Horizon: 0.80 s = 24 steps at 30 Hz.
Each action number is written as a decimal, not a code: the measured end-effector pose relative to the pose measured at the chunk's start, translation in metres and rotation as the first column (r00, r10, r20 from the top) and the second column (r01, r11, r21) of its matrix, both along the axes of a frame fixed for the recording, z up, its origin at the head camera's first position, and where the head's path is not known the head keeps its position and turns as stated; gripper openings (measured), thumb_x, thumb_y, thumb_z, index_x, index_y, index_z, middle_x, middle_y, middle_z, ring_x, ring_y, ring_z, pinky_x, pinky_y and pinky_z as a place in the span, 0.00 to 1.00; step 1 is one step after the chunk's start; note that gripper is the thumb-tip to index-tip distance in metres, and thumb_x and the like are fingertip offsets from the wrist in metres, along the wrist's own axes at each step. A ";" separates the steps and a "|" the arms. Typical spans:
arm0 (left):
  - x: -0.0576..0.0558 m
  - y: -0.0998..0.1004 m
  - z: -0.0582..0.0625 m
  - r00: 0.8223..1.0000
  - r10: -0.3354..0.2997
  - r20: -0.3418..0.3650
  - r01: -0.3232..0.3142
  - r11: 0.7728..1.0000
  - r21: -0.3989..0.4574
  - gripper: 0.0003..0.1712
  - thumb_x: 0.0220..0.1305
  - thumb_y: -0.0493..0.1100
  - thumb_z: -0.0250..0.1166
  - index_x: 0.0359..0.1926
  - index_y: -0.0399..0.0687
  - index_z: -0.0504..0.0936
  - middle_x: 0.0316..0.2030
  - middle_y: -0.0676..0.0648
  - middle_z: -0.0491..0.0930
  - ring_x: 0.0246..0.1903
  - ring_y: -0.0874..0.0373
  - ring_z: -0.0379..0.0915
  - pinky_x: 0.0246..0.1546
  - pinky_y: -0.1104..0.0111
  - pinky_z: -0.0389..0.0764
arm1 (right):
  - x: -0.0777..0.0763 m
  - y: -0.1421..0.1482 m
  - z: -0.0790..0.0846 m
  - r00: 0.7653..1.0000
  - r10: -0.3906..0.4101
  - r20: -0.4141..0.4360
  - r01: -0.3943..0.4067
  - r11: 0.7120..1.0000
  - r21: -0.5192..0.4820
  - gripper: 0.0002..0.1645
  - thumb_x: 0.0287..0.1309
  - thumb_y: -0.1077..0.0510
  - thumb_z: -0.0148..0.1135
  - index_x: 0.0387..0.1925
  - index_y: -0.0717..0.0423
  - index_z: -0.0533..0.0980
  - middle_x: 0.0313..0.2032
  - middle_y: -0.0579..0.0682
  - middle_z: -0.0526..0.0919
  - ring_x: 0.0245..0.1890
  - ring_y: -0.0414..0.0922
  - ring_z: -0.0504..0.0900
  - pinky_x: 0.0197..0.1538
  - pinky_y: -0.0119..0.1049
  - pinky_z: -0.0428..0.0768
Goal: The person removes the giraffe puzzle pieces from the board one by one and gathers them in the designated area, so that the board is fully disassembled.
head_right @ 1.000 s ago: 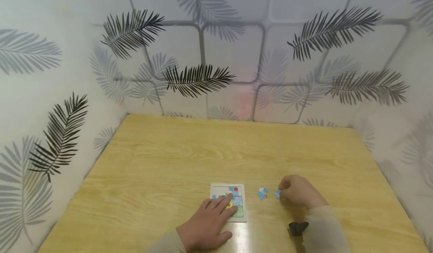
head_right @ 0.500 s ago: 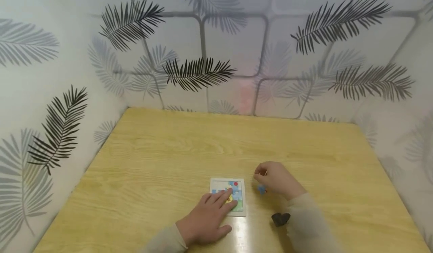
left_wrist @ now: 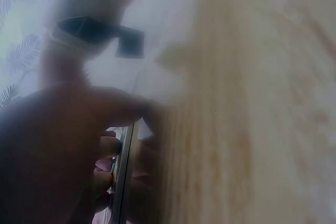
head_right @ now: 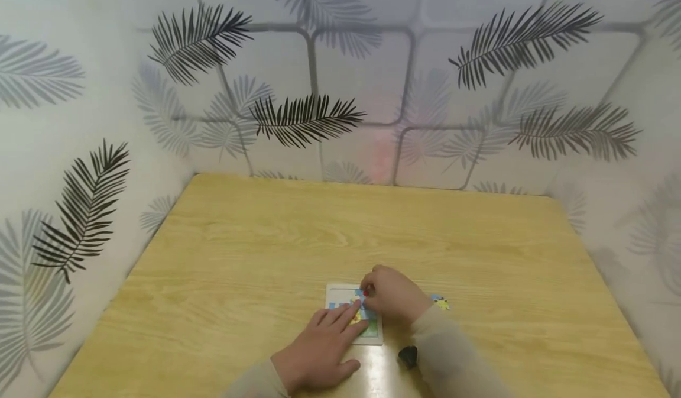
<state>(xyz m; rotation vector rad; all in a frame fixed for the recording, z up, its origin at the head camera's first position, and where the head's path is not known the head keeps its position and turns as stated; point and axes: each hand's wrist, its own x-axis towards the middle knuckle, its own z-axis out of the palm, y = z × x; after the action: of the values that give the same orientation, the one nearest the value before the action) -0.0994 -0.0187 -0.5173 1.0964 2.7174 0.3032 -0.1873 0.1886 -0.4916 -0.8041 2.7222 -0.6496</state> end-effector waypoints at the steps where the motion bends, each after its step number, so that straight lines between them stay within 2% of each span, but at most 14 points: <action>1: 0.000 0.000 0.000 1.000 0.003 0.003 -0.003 1.000 0.001 0.38 0.73 0.64 0.50 0.78 0.59 0.58 0.80 0.47 0.44 0.77 0.50 0.46 0.71 0.49 0.56 | 0.000 -0.002 0.001 1.000 0.000 -0.004 0.000 1.000 0.015 0.11 0.57 0.60 0.69 0.43 0.58 0.85 0.33 0.42 0.76 0.30 0.36 0.72 0.38 0.34 0.77; 13: 0.001 -0.002 0.004 1.000 0.011 0.000 -0.011 1.000 0.000 0.37 0.73 0.63 0.50 0.78 0.59 0.58 0.80 0.46 0.45 0.77 0.49 0.46 0.71 0.48 0.56 | -0.001 -0.011 0.010 1.000 -0.018 0.025 0.017 0.999 0.038 0.09 0.53 0.64 0.71 0.38 0.59 0.82 0.32 0.45 0.75 0.31 0.41 0.72 0.40 0.39 0.77; 20: 0.003 -0.003 0.005 1.000 0.000 0.014 0.001 1.000 -0.006 0.38 0.73 0.63 0.49 0.79 0.58 0.56 0.80 0.45 0.45 0.77 0.49 0.45 0.71 0.49 0.57 | 0.001 -0.013 0.012 0.992 -0.048 0.115 0.050 0.999 -0.010 0.10 0.55 0.66 0.71 0.37 0.55 0.78 0.32 0.45 0.77 0.32 0.42 0.74 0.41 0.42 0.77; 24: 0.004 -0.003 0.005 1.000 0.002 0.007 -0.002 1.000 -0.002 0.38 0.74 0.63 0.49 0.79 0.58 0.56 0.80 0.46 0.45 0.77 0.49 0.45 0.71 0.49 0.56 | 0.002 -0.011 0.012 0.987 -0.047 0.154 0.054 0.998 -0.043 0.09 0.58 0.66 0.68 0.39 0.54 0.77 0.31 0.45 0.78 0.31 0.42 0.75 0.39 0.41 0.78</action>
<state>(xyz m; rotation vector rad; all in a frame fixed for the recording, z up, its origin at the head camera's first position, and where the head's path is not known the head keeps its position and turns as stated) -0.0952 -0.0218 -0.5125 1.0904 2.7122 0.3037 -0.1855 0.1772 -0.4796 -0.6679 2.6043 -0.7568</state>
